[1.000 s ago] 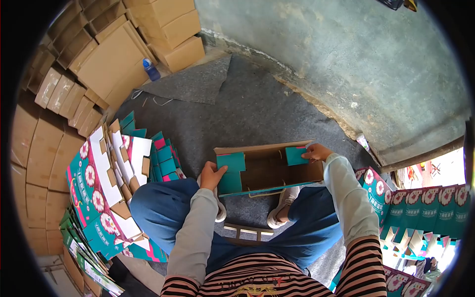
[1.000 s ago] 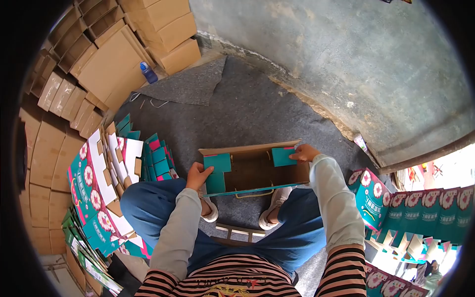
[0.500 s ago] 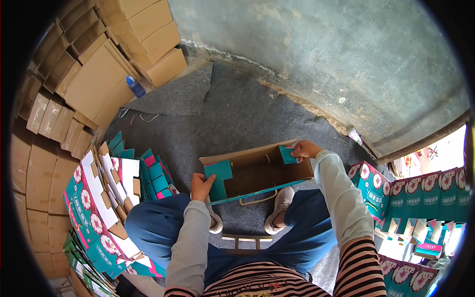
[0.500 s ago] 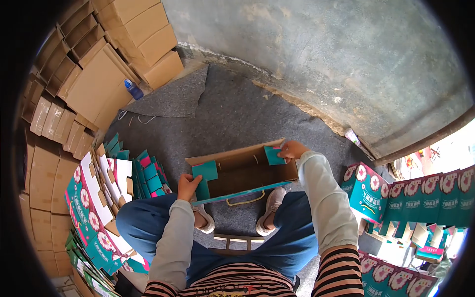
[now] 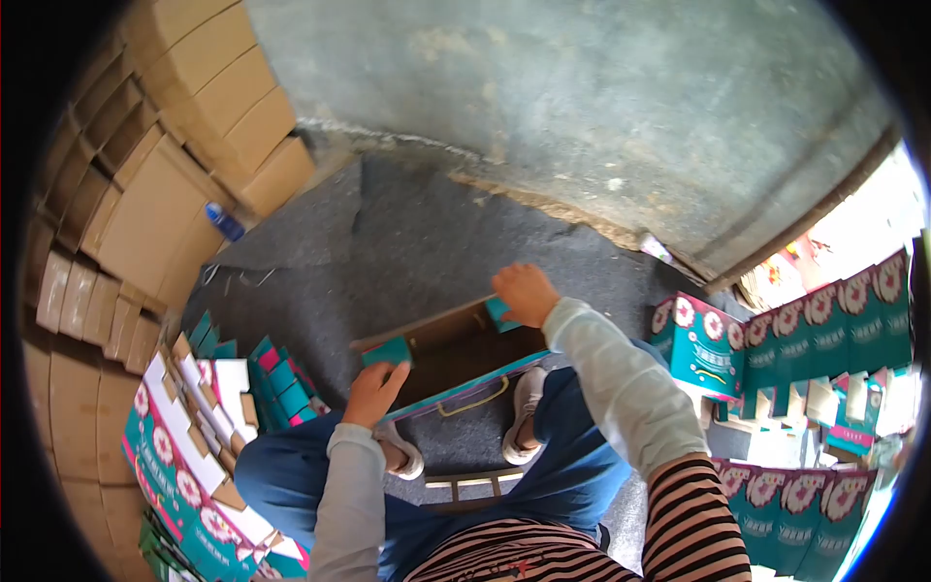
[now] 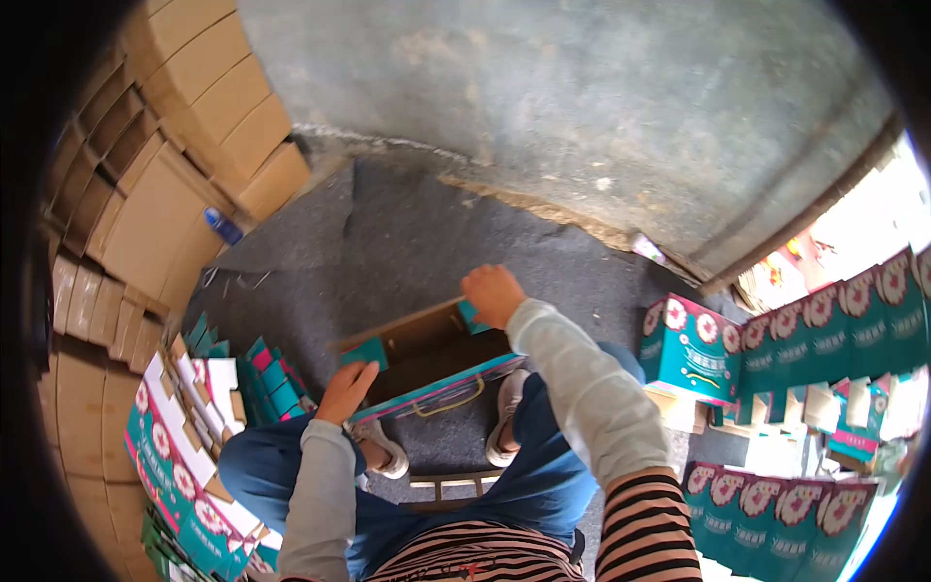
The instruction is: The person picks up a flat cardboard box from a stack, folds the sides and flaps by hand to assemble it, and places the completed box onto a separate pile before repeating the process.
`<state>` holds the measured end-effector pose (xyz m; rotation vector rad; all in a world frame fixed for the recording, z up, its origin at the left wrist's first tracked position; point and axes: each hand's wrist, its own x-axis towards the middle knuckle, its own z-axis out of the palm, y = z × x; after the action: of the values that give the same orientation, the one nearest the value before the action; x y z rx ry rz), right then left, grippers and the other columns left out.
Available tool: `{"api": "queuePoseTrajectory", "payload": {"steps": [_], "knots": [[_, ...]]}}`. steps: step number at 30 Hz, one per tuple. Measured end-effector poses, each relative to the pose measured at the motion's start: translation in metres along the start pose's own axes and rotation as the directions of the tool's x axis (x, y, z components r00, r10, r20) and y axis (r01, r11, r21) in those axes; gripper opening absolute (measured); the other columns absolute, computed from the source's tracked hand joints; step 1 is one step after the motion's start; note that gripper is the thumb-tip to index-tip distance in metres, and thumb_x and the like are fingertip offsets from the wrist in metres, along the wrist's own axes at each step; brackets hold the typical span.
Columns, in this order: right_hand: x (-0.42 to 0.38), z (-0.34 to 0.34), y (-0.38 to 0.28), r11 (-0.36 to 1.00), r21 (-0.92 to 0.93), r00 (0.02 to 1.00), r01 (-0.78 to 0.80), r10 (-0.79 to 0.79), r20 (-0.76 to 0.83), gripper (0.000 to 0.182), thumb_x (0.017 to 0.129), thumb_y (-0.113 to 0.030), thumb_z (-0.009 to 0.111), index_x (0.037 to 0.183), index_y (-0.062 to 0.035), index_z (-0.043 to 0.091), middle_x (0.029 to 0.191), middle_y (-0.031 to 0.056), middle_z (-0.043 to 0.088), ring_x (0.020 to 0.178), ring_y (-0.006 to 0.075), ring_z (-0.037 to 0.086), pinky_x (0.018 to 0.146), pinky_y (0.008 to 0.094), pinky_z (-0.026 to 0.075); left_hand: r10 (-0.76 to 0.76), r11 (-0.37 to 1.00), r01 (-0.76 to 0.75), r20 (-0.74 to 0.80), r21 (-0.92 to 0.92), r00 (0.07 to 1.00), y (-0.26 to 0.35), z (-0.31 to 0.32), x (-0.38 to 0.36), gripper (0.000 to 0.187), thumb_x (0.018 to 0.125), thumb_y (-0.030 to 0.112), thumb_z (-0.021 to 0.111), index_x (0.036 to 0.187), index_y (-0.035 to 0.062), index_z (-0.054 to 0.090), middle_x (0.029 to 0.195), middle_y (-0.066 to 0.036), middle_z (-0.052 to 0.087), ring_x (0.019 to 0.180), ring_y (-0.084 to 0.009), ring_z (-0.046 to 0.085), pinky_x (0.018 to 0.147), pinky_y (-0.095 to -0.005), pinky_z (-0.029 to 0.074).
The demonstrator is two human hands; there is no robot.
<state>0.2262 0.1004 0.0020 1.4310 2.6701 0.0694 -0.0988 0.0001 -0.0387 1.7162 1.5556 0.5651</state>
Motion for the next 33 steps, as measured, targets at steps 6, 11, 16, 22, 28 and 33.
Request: {"api": "queuePoseTrajectory", "payload": {"steps": [6,11,16,22,28,33], "knots": [[-0.001,0.018,-0.003,0.995,0.085,0.998,0.054,-0.057,0.037,0.042,0.072,-0.034,0.075,0.097,-0.005,0.059,0.094,0.0115,0.063,0.091,0.0305,0.062,0.075,0.0415,0.051,0.031,0.986,-0.014,-0.097,0.167,0.995,-0.003,0.001,-0.013,0.031,0.086,0.031,0.059,0.089,0.0,0.064,0.088,-0.022,0.064,0.084,-0.0397,0.061,0.075,-0.0462,0.047],[-0.007,0.031,-0.005,0.991,0.112,0.994,0.075,-0.083,0.072,0.043,0.076,-0.035,0.072,0.105,-0.0069,0.056,0.098,0.0115,0.062,0.096,0.0308,0.061,0.077,0.0424,0.051,0.018,0.998,-0.01,-0.123,0.069,0.992,-0.012,0.005,-0.011,0.021,0.084,0.019,0.055,0.091,0.0003,0.063,0.089,-0.021,0.065,0.085,-0.0394,0.061,0.076,-0.0463,0.048],[-0.013,0.041,-0.008,0.989,0.134,0.991,0.058,-0.073,0.111,0.066,0.08,-0.056,0.06,0.123,-0.0064,0.049,0.108,0.0144,0.059,0.103,0.0334,0.057,0.084,0.0453,0.047,-0.01,0.959,0.106,-0.344,0.262,0.939,-0.016,-0.005,-0.03,0.013,0.082,0.01,0.053,0.088,0.0021,0.061,0.086,-0.019,0.064,0.083,-0.0386,0.061,0.073,-0.0461,0.048],[-0.012,0.039,-0.013,0.974,0.228,0.975,-0.001,-0.049,0.215,0.095,0.076,-0.076,0.048,0.14,-0.007,0.038,0.127,0.0184,0.049,0.119,0.0363,0.046,0.099,0.0473,0.038,-0.002,0.943,0.098,-0.29,0.317,0.957,-0.022,-0.02,-0.031,0.011,0.082,0.008,0.056,0.092,0.0049,0.059,0.087,-0.018,0.063,0.082,-0.0371,0.062,0.071,-0.0461,0.049],[0.0,0.049,-0.007,0.965,0.262,0.951,-0.015,-0.067,0.301,0.092,0.075,-0.068,0.057,0.142,-0.0087,0.035,0.127,0.0177,0.049,0.121,0.0365,0.045,0.099,0.0465,0.04,0.007,0.948,0.084,-0.281,0.307,0.96,-0.003,-0.02,-0.034,0.02,0.082,0.011,0.059,0.101,0.0063,0.055,0.089,-0.017,0.064,0.083,-0.0361,0.062,0.071,-0.046,0.049],[0.011,0.035,-0.019,0.99,0.112,0.937,0.086,-0.118,0.33,0.092,0.068,-0.055,0.074,0.139,-0.008,0.038,0.118,0.0155,0.056,0.112,0.0343,0.053,0.084,0.0417,0.05,-0.065,0.947,0.113,-0.164,0.3,0.984,0.013,-0.023,-0.035,0.027,0.081,0.016,0.063,0.105,0.0046,0.056,0.09,-0.019,0.065,0.086,-0.0362,0.063,0.072,-0.0452,0.048]]}}
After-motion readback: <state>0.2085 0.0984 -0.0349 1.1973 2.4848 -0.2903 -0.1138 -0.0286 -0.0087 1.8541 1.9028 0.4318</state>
